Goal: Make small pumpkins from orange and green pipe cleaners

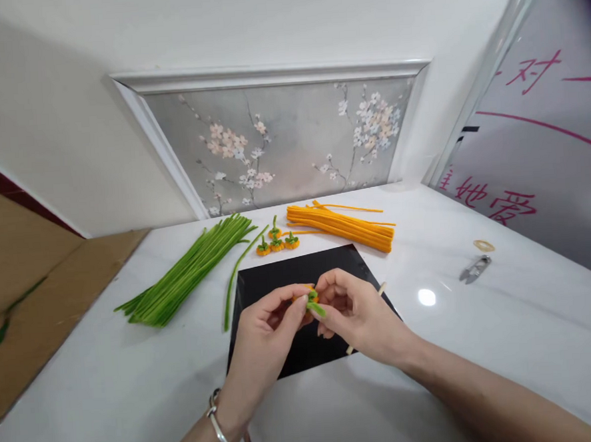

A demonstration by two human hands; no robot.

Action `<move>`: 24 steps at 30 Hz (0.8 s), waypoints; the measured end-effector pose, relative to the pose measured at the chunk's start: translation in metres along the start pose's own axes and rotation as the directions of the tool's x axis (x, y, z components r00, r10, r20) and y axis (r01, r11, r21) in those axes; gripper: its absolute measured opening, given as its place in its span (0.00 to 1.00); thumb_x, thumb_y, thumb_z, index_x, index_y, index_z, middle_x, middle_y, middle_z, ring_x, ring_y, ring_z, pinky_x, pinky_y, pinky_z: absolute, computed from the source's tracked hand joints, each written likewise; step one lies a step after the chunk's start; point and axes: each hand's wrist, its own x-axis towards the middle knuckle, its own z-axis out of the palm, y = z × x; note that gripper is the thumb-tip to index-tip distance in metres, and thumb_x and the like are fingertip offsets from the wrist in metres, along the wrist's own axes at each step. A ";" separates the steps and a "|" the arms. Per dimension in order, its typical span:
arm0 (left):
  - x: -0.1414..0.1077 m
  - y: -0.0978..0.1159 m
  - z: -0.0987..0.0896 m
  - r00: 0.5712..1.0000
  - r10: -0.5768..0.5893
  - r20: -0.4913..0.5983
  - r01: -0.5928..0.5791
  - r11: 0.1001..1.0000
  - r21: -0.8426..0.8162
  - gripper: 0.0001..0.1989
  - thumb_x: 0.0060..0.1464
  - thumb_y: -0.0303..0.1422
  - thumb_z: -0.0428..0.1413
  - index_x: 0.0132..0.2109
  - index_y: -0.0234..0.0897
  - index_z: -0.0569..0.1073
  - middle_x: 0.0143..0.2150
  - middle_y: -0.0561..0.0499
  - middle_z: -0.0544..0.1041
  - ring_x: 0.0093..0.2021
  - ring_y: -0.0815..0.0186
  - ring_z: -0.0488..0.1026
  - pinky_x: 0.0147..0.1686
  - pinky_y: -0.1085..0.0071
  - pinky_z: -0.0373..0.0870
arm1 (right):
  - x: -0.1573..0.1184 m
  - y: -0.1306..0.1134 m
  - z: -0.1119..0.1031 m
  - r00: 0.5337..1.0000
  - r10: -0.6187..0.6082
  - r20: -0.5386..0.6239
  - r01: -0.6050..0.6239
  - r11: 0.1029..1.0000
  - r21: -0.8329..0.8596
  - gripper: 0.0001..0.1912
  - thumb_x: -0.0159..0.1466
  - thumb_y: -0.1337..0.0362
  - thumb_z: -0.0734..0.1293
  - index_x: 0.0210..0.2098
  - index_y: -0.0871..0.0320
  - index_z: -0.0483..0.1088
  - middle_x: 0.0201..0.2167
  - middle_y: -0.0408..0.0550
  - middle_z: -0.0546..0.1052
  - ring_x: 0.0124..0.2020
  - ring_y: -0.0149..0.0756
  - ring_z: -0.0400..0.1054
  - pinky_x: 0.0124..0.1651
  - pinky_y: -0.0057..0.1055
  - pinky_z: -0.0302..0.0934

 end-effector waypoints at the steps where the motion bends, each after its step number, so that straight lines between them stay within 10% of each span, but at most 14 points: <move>1: 0.001 0.000 0.000 1.000 -0.025 0.000 0.025 0.999 -0.030 0.09 0.55 0.37 0.60 0.41 0.38 0.79 0.42 0.50 0.80 0.38 0.65 0.78 0.41 0.72 0.78 | 0.000 0.000 0.000 1.000 0.001 -0.001 -0.001 1.000 0.008 0.08 0.62 0.63 0.67 0.38 0.56 0.63 0.26 0.37 0.71 0.23 0.25 0.68 0.28 0.24 0.68; 17: 0.001 0.003 0.004 0.994 -0.102 0.024 0.104 0.989 -0.106 0.08 0.55 0.35 0.60 0.40 0.38 0.79 0.38 0.52 0.80 0.36 0.68 0.78 0.40 0.74 0.79 | 0.004 -0.014 -0.005 0.982 0.183 0.055 -0.190 0.957 0.217 0.15 0.57 0.59 0.71 0.35 0.57 0.62 0.20 0.34 0.69 0.19 0.24 0.65 0.22 0.22 0.63; 24: 0.001 0.003 0.004 0.998 -0.054 -0.036 0.051 0.996 -0.077 0.08 0.54 0.36 0.60 0.41 0.39 0.79 0.38 0.51 0.81 0.36 0.69 0.78 0.38 0.77 0.78 | 0.000 -0.023 -0.013 0.997 0.077 0.002 -0.077 0.997 0.024 0.11 0.63 0.57 0.66 0.32 0.58 0.64 0.19 0.36 0.69 0.18 0.24 0.65 0.22 0.21 0.63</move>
